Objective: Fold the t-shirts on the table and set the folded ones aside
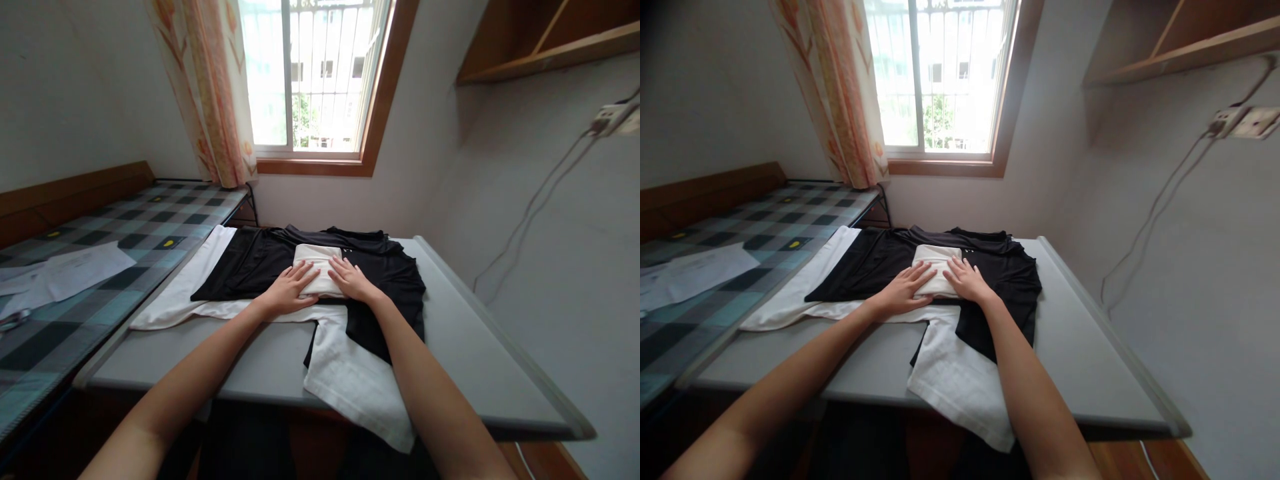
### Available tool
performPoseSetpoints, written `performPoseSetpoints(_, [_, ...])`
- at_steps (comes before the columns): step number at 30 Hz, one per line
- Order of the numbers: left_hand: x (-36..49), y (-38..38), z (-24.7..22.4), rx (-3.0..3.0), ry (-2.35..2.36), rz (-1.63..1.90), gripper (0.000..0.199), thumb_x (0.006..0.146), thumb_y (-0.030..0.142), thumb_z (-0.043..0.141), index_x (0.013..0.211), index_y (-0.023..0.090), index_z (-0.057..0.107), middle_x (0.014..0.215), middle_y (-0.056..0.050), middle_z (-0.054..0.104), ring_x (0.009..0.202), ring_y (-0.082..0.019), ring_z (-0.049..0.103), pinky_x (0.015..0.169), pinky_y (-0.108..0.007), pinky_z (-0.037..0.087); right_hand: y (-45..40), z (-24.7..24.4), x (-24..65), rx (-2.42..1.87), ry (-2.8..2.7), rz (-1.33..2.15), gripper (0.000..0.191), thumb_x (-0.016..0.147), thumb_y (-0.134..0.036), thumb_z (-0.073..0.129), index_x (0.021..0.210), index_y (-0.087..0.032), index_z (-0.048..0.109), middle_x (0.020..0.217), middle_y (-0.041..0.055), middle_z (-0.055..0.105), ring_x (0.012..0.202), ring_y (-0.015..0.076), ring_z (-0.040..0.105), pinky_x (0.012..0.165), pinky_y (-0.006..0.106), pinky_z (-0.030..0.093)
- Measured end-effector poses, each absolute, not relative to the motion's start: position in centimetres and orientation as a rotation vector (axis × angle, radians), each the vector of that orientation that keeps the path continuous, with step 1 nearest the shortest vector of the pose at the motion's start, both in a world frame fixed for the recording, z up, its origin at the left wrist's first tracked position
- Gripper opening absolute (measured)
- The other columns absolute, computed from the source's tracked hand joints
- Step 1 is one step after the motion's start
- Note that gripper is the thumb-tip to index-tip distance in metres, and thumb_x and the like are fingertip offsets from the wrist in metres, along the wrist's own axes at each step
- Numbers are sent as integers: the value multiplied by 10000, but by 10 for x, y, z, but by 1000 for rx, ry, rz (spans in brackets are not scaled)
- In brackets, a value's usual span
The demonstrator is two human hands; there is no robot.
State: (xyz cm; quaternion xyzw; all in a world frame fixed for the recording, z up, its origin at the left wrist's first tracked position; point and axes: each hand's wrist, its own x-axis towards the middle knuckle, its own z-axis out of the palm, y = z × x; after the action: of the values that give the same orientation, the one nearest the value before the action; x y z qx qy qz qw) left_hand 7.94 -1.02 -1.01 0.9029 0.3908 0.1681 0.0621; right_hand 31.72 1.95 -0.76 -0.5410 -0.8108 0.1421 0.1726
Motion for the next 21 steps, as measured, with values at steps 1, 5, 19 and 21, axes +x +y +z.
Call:
performPoseSetpoints(1, [79,-10,-10,2709,1183,513,680,919,561,499,1523,297,329,1611,-79,262,1492,-281,189,1179,-471,225,20,-6,320,-1534,-2271,395,535,989,-539,330,1427,-290,511,1544,78,395,1433,356,318,1101,637,288])
performPoseSetpoints(5, [79,-8,-6,2557,1372,773,479,995,450,369,1399,244,522,1554,-109,371,1436,-258,327,1150,-450,296,18,3,320,-1423,-2098,202,480,1012,-441,307,1229,-228,679,1336,107,625,1364,307,444,1115,554,326])
performPoseSetpoints(19, [86,-11,-9,2624,1385,461,988,809,678,564,1548,126,211,1615,-218,153,1501,-319,120,1180,-486,187,7,-1,302,-1528,-2327,293,636,953,-518,451,1497,-192,400,1594,158,279,1469,291,246,1159,509,242])
performPoseSetpoints(21, [86,-11,-5,2562,1475,486,880,857,669,498,1525,138,284,1601,-197,225,1480,-306,203,1157,-449,246,8,1,304,-1536,-2204,254,562,977,-475,404,1456,-185,460,1526,147,406,1408,261,366,1137,426,303])
